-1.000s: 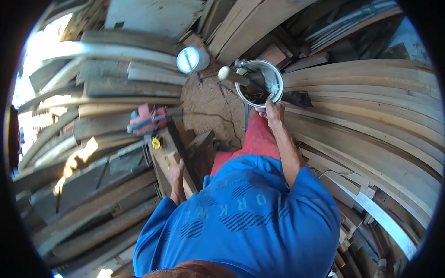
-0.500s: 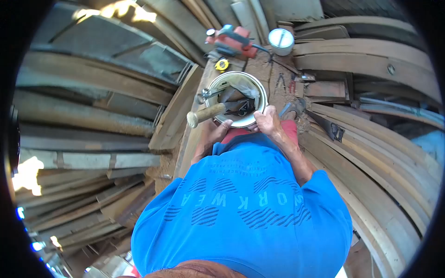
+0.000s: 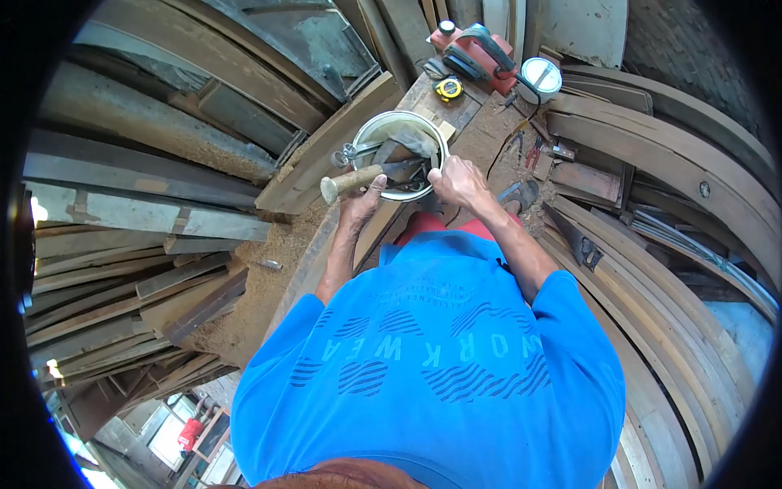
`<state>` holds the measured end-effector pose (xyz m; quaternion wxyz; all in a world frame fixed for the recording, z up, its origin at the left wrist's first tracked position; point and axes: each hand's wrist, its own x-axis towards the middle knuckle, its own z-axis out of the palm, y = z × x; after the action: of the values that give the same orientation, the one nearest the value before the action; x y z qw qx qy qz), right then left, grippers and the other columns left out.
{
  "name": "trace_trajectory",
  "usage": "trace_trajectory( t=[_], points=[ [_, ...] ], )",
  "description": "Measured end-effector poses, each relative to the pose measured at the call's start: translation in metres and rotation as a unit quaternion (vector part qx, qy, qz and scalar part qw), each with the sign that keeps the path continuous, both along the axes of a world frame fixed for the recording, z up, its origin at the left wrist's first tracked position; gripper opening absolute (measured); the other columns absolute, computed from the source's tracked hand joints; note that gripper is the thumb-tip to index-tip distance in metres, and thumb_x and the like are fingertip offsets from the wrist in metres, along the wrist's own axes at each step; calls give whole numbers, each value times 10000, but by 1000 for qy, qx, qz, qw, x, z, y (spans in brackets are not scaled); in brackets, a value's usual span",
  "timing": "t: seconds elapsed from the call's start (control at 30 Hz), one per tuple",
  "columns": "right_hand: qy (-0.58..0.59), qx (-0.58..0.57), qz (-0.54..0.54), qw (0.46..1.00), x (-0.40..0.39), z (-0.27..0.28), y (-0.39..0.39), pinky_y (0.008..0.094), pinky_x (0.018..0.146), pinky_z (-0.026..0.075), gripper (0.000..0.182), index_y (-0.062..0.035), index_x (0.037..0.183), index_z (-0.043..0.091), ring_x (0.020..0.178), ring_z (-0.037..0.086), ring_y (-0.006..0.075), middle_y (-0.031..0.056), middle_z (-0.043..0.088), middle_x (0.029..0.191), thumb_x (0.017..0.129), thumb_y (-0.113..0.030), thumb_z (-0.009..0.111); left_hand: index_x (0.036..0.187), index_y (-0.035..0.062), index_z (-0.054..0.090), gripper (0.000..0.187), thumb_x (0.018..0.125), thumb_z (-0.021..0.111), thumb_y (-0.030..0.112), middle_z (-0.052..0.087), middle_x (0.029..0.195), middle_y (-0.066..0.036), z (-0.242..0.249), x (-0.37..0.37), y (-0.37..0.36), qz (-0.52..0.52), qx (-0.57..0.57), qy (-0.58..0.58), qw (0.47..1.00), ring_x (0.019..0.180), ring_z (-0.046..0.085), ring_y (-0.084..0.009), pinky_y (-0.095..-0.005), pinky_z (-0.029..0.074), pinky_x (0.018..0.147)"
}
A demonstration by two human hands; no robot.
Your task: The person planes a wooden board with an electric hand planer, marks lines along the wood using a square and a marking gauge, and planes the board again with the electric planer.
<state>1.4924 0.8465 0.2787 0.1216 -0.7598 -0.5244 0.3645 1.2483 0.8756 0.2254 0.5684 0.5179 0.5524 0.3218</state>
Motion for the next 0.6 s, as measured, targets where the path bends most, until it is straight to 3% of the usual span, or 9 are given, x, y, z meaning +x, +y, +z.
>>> trace_trajectory(
  t=[0.03, 0.07, 0.1, 0.2, 0.27, 0.4, 0.47, 0.53, 0.6],
  points=[
    [-142, 130, 14, 981, -6, 12, -6, 445, 727, 554, 386, 70, 999, 660, 753, 706, 321, 189, 714, 833, 847, -275, 584, 1310, 25, 520, 555, 891, 801, 258, 691, 1136, -122, -1, -1, 0, 2, -5, -7, 1000, 1067, 651, -217, -370, 533, 929],
    [-276, 257, 28, 926, -10, 26, -8, 455, 764, 549, 442, 70, 1124, 649, 804, 705, 328, 191, 717, 906, 855, -277, 597, 1318, 32, 511, 553, 896, 796, 248, 688, 1147, -121, -2, -2, 1, 4, -9, -13, 1000, 1073, 648, -217, -371, 533, 931],
    [-205, 284, 15, 936, -13, 50, -4, 461, 855, 519, 488, -8, 1267, 604, 945, 677, 353, 203, 694, 1040, 851, -264, 626, 1322, 38, 505, 544, 901, 789, 233, 684, 1155, -119, 4, -3, 0, 2, -13, -28, 1000, 1075, 646, -214, -371, 533, 933],
    [-45, 135, 232, 962, -27, 52, 14, 499, 813, 526, 442, 7, 1249, 606, 958, 672, 399, 210, 692, 973, 836, -151, 596, 1328, 55, 497, 514, 916, 769, 196, 674, 1166, -109, 25, -2, 6, -25, -41, -67, 997, 1082, 639, -206, -370, 531, 940],
    [9, -96, 357, 929, -46, 42, 30, 508, 811, 541, 390, 29, 1155, 674, 964, 697, 412, 246, 718, 993, 799, -98, 576, 1322, 63, 504, 487, 922, 758, 179, 671, 1160, -99, 29, -14, 12, -64, -85, -84, 991, 1085, 634, -198, -367, 529, 942],
    [53, -211, 426, 878, -67, 5, 67, 484, 841, 533, 322, 46, 1020, 717, 1001, 694, 405, 293, 701, 1060, 807, -110, 534, 1308, 62, 513, 484, 911, 768, 168, 672, 1136, -87, 30, -22, 14, -82, -66, -73, 992, 1071, 636, -188, -357, 536, 927],
    [73, -230, 479, 844, -71, -21, 76, 469, 840, 535, 353, 40, 1072, 716, 1006, 699, 378, 271, 711, 1070, 836, -158, 544, 1296, 61, 523, 471, 909, 769, 166, 674, 1133, -86, 24, -20, 15, -84, -48, -65, 993, 1053, 641, -186, -354, 544, 913],
    [73, -226, 490, 839, -70, -63, 74, 464, 838, 536, 370, 35, 1091, 715, 1011, 700, 364, 257, 715, 1082, 855, -193, 546, 1282, 61, 533, 464, 902, 776, 170, 676, 1130, -84, 24, -16, 14, -65, -51, -75, 994, 1036, 646, -187, -353, 550, 901],
    [66, -223, 484, 844, -66, -64, 73, 463, 857, 532, 388, 21, 1128, 711, 1028, 698, 343, 234, 714, 1122, 859, -199, 539, 1271, 61, 541, 460, 896, 783, 172, 679, 1125, -82, 25, -13, 11, -51, -58, -80, 994, 1020, 650, -189, -353, 554, 892]
  ],
)
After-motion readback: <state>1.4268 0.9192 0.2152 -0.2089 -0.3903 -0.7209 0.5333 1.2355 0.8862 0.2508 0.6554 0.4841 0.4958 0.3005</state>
